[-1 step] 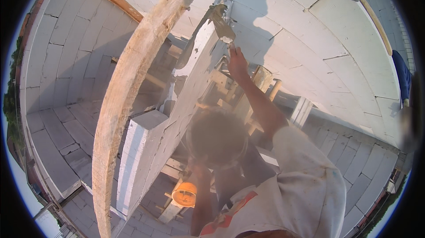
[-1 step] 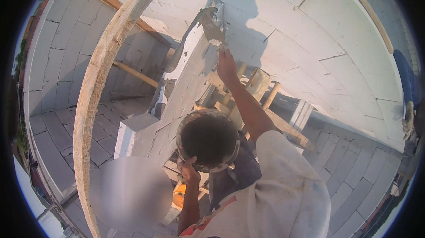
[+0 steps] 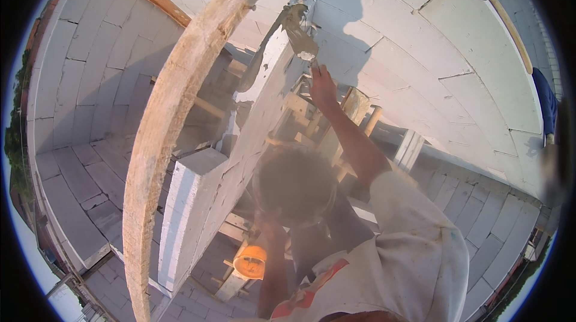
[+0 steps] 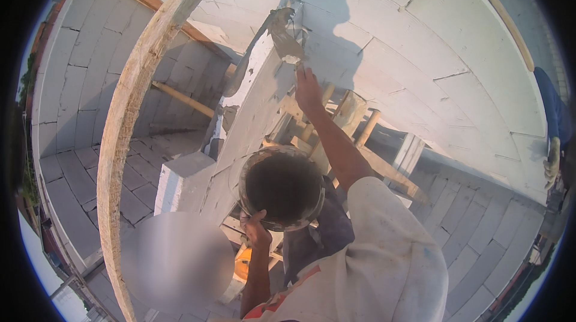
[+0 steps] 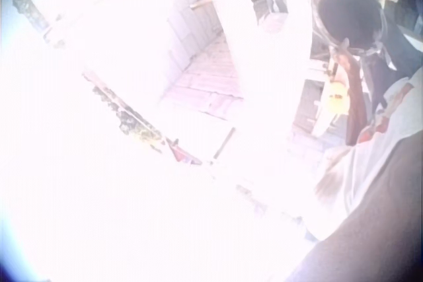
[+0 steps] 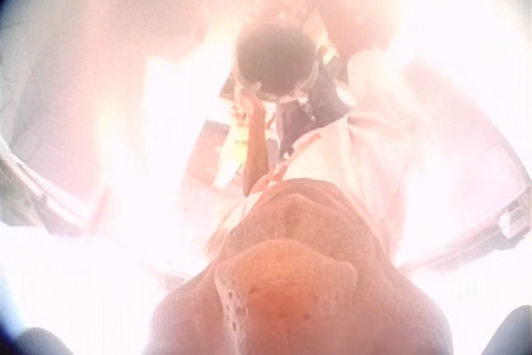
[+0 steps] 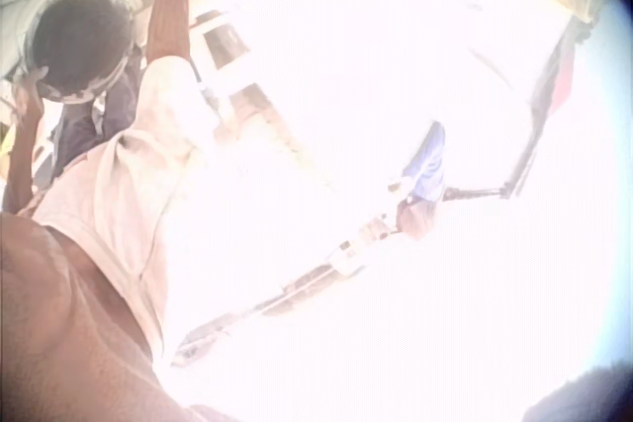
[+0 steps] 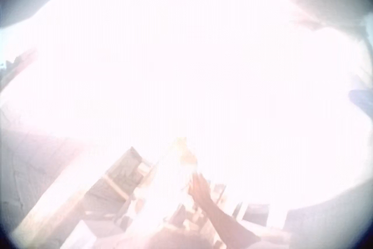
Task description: The person applies mortar to a curved wall using a trowel, then places white rectangular tiles onto the mortar. They use a hammer to tap the tiles into place and a tape measure to check alignment. The person repeats this process, applying mortar and setting tiles along the curved surface.
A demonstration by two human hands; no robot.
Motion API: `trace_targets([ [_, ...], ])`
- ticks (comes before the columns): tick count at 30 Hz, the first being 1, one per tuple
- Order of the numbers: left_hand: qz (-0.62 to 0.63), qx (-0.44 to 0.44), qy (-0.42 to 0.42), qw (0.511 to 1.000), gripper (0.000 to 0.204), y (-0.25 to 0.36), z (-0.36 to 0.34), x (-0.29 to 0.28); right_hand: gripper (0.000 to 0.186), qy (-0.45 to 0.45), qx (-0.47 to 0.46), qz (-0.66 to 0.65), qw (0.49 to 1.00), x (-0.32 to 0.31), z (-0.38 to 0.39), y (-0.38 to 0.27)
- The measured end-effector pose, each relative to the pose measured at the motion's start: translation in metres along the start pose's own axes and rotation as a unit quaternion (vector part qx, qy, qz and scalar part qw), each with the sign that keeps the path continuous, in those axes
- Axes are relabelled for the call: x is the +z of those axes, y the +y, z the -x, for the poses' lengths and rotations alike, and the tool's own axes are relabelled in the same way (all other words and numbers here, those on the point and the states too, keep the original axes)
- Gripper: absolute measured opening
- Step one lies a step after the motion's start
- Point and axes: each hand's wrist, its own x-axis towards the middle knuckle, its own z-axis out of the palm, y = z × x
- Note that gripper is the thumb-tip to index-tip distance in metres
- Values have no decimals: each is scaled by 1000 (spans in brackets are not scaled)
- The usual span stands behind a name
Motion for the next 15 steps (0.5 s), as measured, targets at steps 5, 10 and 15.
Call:
trace_targets([
  [5,-38,40,-41,998,48,-12,-18,-10,50,-31,-37,2,999,-14,58,17],
  [10,-13,1,-83,996,51,0,-36,6,49,-128,7,-99,987,-130,187,9],
  [15,-93,20,-154,984,29,19,-37,27,39,-305,-39,43,951,-196,246,-19],
])
